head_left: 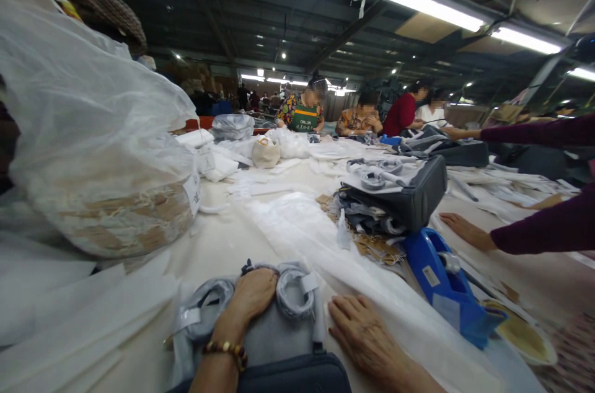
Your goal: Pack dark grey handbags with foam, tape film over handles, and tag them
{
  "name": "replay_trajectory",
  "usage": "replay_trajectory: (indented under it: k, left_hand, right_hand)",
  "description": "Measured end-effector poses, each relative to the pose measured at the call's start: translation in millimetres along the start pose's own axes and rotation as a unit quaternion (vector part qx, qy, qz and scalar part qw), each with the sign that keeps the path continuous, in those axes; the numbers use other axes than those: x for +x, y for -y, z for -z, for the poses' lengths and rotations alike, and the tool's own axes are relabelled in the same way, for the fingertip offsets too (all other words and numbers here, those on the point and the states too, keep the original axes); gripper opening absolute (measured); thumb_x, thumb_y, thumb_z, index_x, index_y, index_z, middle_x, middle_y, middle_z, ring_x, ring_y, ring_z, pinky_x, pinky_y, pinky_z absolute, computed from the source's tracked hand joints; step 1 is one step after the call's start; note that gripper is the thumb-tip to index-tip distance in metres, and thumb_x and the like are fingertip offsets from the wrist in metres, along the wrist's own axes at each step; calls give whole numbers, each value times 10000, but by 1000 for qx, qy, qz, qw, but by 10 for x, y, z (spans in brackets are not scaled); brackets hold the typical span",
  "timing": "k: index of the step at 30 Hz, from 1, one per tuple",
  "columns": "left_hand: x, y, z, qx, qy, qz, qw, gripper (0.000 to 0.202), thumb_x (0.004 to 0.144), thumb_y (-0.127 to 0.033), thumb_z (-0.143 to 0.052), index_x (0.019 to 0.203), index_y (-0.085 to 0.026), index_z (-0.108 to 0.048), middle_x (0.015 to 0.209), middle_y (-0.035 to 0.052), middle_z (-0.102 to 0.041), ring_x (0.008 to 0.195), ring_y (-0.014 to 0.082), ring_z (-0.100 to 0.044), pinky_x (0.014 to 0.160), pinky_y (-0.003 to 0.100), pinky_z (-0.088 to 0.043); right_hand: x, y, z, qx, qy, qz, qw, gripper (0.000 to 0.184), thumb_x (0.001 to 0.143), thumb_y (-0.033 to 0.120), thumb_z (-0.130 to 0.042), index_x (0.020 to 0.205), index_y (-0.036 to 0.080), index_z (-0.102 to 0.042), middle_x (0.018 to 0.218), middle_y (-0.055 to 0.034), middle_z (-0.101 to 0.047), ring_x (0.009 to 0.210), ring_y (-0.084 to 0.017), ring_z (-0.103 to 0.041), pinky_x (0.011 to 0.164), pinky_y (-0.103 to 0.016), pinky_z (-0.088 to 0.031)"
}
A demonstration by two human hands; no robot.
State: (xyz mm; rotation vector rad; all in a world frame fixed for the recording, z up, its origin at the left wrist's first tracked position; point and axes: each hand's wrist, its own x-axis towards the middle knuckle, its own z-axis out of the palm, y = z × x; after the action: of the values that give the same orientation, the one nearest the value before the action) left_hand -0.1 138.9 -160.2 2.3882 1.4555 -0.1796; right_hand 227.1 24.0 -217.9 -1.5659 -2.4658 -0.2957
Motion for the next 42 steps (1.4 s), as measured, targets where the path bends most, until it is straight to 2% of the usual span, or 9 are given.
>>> replay_trajectory:
  k: [5,9,18,23,26,31,35,38,42]
  left_hand:
    - [28,-35,10,33,17,-18,999,223,904,-316,-534,1023,-144,-610,1095,73,-628,1007,202,-600,895,438,-484]
    - [21,-58,21,50,24,-13,998,236,902,-319,-539,1043,-141,-603,1098,74,-625,999,203,-603,880,436,-494]
    - [-76,-158,108,64,12,13,998,236,933,-291,-485,1001,-121,-633,1058,83,-672,996,195,-634,889,423,-500]
    - [-97,-148,134,67,10,-5,998,256,957,-252,-426,1003,-117,-639,1066,87,-681,1017,187,-634,924,416,-480]
    - [-80,-131,138,69,10,-13,997,241,945,-276,-459,984,-120,-639,1044,78,-683,999,184,-636,926,422,-478]
    - [-55,-126,138,68,18,-17,997,230,918,-316,-513,973,-129,-634,1034,68,-671,971,186,-634,898,427,-490]
    - [-51,-107,119,65,11,-16,998,227,913,-323,-520,975,-132,-628,1022,63,-665,963,189,-629,896,436,-484]
    - [-69,-55,132,56,-9,-21,998,202,932,-239,-466,970,-128,-631,1014,76,-669,964,195,-625,894,427,-474]
    - [-164,78,248,15,-40,-46,998,309,882,-91,-356,925,-141,-657,1034,110,-678,983,213,-612,893,332,-448]
  right_hand:
    - [7,63,84,-6,6,-3,1000,300,837,253,-598,1121,158,-594,1117,-104,-663,948,-259,-634,793,-382,-513]
    - [-1,73,73,-13,4,-7,1000,302,838,256,-587,1127,166,-591,1119,-100,-662,967,-250,-626,803,-355,-515]
    - [-95,-83,-293,-37,-75,22,996,343,847,261,-528,1181,185,-544,1123,-77,-664,973,-224,-616,825,-312,-501]
    - [-132,-161,-403,-40,-59,23,997,356,855,308,-529,1199,216,-534,1138,-55,-661,991,-220,-615,834,-299,-499]
    - [-106,-151,-291,-6,-38,18,999,357,848,325,-547,1191,225,-546,1144,-45,-657,991,-215,-613,841,-295,-497]
    - [-13,-47,44,66,21,-28,997,275,858,279,-548,1123,222,-599,1133,-50,-649,986,-207,-601,862,-314,-488]
    - [27,-12,158,88,41,-36,995,265,863,271,-557,1118,219,-605,1126,-54,-644,1000,-206,-591,879,-329,-483]
    - [32,-32,179,97,41,-32,994,273,871,265,-552,1135,217,-598,1122,-52,-645,996,-201,-589,878,-323,-485]
    - [-8,-20,196,92,24,-25,995,269,867,275,-558,1123,203,-596,1121,-67,-641,980,-215,-593,869,-342,-492]
